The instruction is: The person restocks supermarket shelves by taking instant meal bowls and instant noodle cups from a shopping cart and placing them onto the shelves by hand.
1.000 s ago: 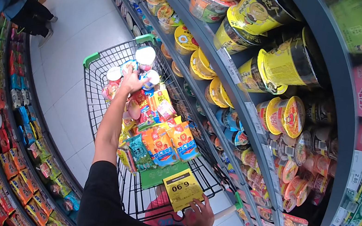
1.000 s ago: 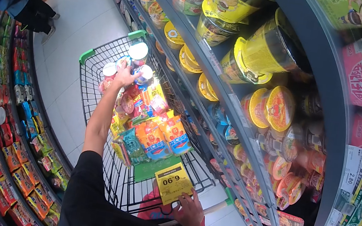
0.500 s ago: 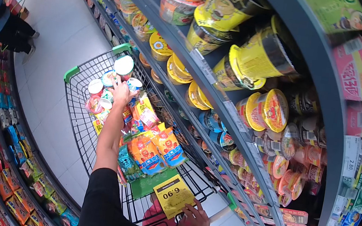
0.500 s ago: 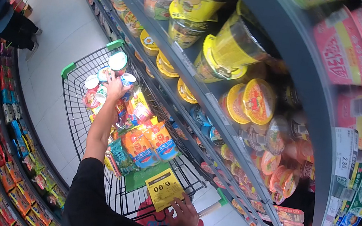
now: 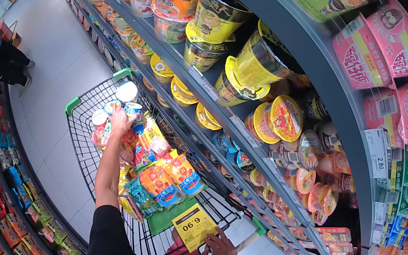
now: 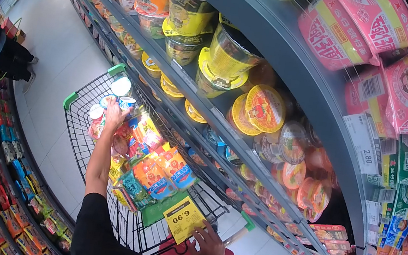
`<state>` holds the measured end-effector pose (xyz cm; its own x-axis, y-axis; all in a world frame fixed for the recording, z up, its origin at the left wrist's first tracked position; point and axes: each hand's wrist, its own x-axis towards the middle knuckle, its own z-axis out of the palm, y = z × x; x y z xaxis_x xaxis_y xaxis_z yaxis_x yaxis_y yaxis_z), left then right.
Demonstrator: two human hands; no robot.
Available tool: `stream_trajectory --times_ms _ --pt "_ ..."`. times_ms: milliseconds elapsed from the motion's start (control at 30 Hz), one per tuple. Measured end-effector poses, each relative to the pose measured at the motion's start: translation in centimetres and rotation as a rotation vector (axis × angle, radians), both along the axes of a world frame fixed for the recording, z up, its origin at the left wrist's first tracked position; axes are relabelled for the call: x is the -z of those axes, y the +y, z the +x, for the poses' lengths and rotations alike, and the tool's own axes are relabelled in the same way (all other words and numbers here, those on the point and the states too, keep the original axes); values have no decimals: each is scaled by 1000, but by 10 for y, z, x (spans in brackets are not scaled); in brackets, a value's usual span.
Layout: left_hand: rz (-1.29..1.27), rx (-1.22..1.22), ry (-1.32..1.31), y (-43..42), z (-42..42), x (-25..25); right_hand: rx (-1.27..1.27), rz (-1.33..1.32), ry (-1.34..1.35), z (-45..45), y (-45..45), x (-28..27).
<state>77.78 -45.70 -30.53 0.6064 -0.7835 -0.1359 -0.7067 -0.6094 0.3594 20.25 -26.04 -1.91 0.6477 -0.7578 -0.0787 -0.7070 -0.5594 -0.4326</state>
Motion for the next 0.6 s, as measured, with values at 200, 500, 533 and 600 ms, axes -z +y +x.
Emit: stream_trajectory --times_ms 200,500,533,600 --pt "-303 -26 8 30 -31 -49 -9 1 -7 0 -1 -4" --pt "-576 -202 855 119 -164 -221 75 10 -139 -7 4 0" --pt "-694 -182 939 131 -180 -206 105 35 -171 -8 3 -1" --pt "-630 -271 1198 154 -216 -215 254 190 -335 -5 0 -7"
